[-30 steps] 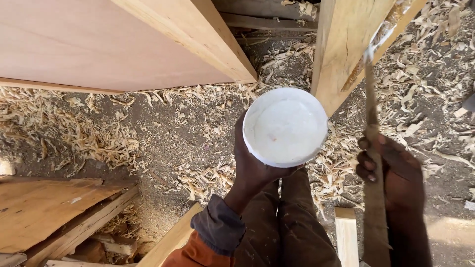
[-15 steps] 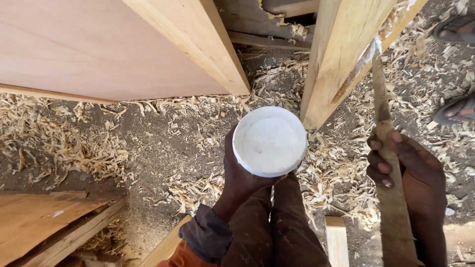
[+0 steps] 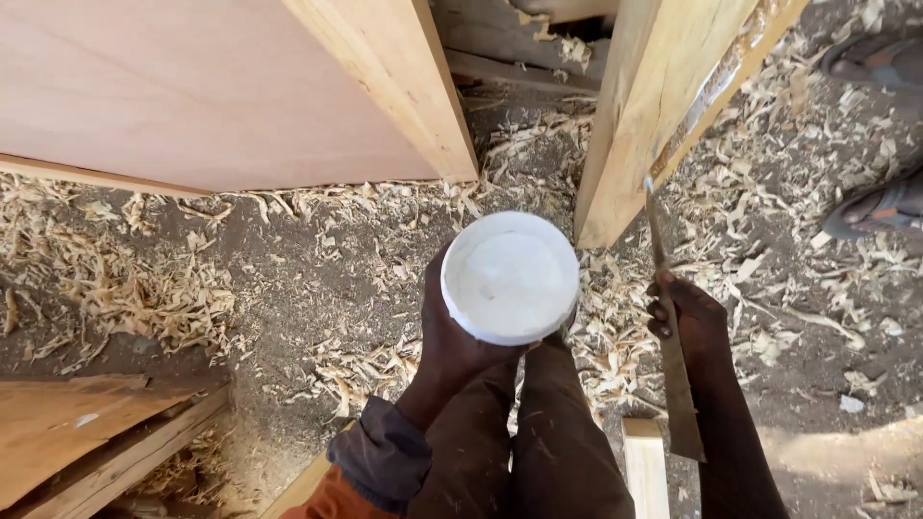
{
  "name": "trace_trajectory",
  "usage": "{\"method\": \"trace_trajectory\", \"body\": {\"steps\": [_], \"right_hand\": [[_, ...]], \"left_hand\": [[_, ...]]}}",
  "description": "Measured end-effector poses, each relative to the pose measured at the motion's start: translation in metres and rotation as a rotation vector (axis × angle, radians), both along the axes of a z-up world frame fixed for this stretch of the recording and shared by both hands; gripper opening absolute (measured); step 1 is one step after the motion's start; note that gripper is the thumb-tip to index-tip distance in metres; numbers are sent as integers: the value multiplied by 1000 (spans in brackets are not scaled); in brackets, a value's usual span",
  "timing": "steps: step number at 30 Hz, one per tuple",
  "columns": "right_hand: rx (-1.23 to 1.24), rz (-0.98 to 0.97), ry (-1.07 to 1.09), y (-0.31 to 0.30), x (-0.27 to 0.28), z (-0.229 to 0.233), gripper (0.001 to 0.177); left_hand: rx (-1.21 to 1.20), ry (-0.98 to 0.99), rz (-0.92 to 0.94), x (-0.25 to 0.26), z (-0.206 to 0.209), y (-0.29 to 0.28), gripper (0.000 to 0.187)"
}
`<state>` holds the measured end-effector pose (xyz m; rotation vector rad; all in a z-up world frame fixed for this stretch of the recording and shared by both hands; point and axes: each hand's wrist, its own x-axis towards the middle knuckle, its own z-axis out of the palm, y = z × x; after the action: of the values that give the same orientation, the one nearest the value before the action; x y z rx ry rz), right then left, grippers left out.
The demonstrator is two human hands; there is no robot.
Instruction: Applying wood glue to the edge of a wooden frame component using a small stick as an applicator.
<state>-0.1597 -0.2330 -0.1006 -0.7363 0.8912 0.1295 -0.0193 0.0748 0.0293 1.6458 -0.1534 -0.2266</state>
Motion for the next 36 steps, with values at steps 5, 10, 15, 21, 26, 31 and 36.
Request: {"method": "trace_trajectory", "body": {"steps": [5,10,15,21,26,31,36], "right_hand": [[-124,26,143,2,25,27,19],[-349,-7,51,4,45,71,22],[-398,-39,38,10,34,67,18],[-287,22,131,15,-3,-38,22],[-428,67,153,17,8,-46,25],[-574,23,104,20,26,2,20],[-527,100,47,10,2,6,17]], "left_hand": [[-55,8,25,-11,6,6,126],[7,64,44,-34,-16,11,123],[69,63,31,-60,-37,-13,125],[22,59,68,-87,-44,-35,125],[28,30,52,-102,-49,-40,128],[31,32,85,-112,-51,-46,127],[30,12,91,-116,-55,-55,123]]}}
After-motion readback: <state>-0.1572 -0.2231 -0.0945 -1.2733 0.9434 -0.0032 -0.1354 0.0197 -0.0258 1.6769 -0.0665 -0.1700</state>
